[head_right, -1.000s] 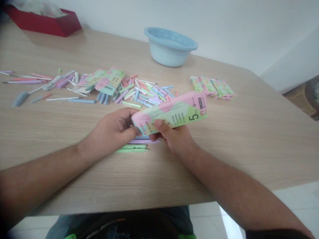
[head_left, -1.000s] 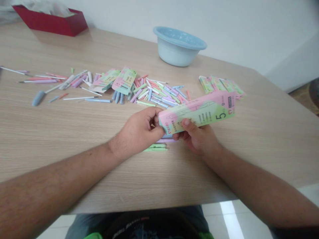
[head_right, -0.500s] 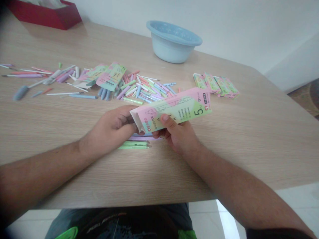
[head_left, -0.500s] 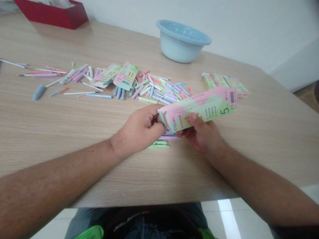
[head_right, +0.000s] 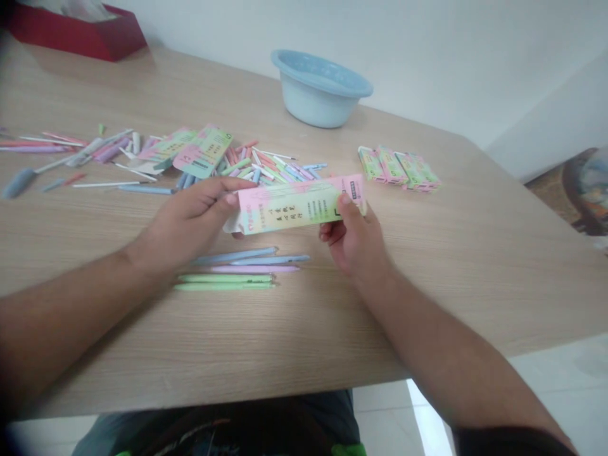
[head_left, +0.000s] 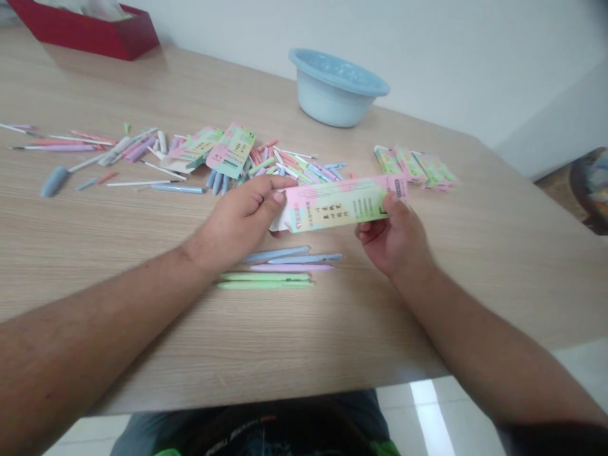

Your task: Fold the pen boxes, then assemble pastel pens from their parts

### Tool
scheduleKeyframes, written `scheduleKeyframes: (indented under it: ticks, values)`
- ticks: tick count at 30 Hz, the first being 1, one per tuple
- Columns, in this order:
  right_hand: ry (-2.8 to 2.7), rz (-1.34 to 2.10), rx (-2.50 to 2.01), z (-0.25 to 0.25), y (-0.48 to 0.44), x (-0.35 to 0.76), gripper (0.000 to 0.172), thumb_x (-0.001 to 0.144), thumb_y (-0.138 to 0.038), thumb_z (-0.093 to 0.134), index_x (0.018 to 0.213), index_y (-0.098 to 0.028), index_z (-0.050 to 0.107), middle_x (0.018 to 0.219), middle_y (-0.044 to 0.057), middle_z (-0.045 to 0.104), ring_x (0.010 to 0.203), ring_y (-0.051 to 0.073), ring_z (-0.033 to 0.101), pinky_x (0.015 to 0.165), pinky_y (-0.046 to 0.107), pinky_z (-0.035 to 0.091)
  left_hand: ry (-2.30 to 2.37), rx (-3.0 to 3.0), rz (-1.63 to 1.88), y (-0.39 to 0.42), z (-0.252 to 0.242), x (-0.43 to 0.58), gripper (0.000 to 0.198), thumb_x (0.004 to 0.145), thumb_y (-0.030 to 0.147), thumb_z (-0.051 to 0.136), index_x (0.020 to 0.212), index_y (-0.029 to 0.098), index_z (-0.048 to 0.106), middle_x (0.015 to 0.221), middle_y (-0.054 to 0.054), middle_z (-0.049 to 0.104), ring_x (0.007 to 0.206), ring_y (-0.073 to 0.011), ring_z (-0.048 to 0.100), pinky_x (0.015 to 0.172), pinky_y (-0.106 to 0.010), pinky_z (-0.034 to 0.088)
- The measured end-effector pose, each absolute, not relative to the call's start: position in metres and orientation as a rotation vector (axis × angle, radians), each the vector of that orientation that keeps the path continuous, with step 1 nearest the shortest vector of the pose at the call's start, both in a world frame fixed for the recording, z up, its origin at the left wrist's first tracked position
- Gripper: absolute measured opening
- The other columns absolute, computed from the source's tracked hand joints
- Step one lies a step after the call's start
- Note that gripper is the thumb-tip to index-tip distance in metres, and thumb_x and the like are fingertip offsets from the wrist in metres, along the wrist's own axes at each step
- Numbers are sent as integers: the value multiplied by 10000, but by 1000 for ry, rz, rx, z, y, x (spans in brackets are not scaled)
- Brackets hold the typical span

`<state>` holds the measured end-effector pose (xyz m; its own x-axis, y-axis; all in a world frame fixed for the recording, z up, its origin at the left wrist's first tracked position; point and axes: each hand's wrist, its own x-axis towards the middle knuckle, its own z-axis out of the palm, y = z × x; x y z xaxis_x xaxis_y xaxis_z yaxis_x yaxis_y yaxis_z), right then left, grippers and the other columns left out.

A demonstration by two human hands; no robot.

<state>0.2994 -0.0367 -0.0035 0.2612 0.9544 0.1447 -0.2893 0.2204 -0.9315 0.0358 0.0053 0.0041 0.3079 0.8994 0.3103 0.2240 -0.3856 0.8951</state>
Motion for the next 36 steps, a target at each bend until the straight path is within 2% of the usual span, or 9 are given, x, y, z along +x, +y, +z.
scheduleKeyframes:
  ticks: [7, 12, 15, 19, 22, 24, 29, 33, 36]
  values:
    - [-1032, 1272, -1217, 2, -25, 328, 554, 763, -386, 932, 1247, -241, 702, 768, -62, 741, 466, 83, 557, 367, 171, 405, 1068, 1586, 1275, 29, 2, 30, 242, 1052, 439, 746, 1107, 217, 824, 831, -40, 758, 676, -182, 645, 544, -299, 511]
    - [-945, 1446, -1178, 1, -33, 309, 460, 780, -356, 906, 1149, -221, 667, 705, -75, 700, 441, 97, 595, 347, 167, 472, 703, 1002, 1223, 30, 14, 24, 372, 1029, 636, 669, 1098, 282, 762, 1212, -3, 843, 998, -235, 744, 699, -328, 632]
    - [-849, 1554, -1048, 4, -39, 295, 422, 812, -349, 901, 1140, -222, 668, 751, -72, 720, 491, 99, 664, 406, 167, 572, 619, 969, 1090, 24, 17, 25, 296, 930, 510, 744, 1142, 302, 743, 1161, -24, 851, 1110, -288, 788, 770, -365, 673]
    - [-854, 1785, -906, 7, -49, 283, 419, 849, -406, 938, 1123, -200, 697, 766, -52, 752, 500, 96, 684, 446, 166, 619, 510, 1121, 965, 2, 13, 39, 512, 806, 390, 923, 1273, 319, 726, 1350, -60, 816, 1310, -336, 770, 932, -420, 701]
    - [-876, 1976, -855, 8, -60, 275, 342, 919, -411, 899, 1099, -194, 705, 714, -53, 731, 485, 99, 673, 450, 169, 620, 431, 1162, 925, -16, 12, 48, 659, 780, 488, 1028, 1320, 284, 710, 1297, -88, 827, 1233, -330, 801, 1039, -479, 685]
    - [-862, 2047, -874, 9, -67, 270, 317, 931, -353, 884, 1150, -202, 712, 744, -49, 752, 513, 109, 708, 476, 174, 633, 414, 1174, 925, -23, 12, 51, 668, 760, 525, 1055, 1272, 262, 717, 1184, -81, 839, 1111, -311, 825, 991, -477, 697]
    - [-897, 1982, -1000, 0, -72, 264, 433, 982, -484, 840, 1298, -214, 721, 905, 31, 843, 619, 162, 791, 519, 229, 672, 413, 1267, 897, -25, 13, 50, 341, 956, 491, 911, 1103, 232, 744, 835, -29, 790, 684, -236, 763, 706, -418, 680]
    - [-1086, 1857, -931, -10, -70, 267, 670, 946, -824, 754, 1186, -199, 751, 910, 56, 823, 681, 199, 819, 473, 236, 645, 552, 1205, 1032, -22, 9, 53, 370, 961, 462, 889, 1207, 237, 730, 994, -64, 846, 791, -277, 813, 673, -396, 677]
    - [-1253, 1704, -966, -9, -71, 268, 659, 900, -824, 818, 1128, -211, 737, 873, 28, 798, 645, 172, 790, 423, 196, 581, 616, 1158, 1065, -21, 7, 56, 395, 931, 449, 894, 1202, 224, 715, 1027, -72, 855, 808, -280, 820, 659, -379, 679]
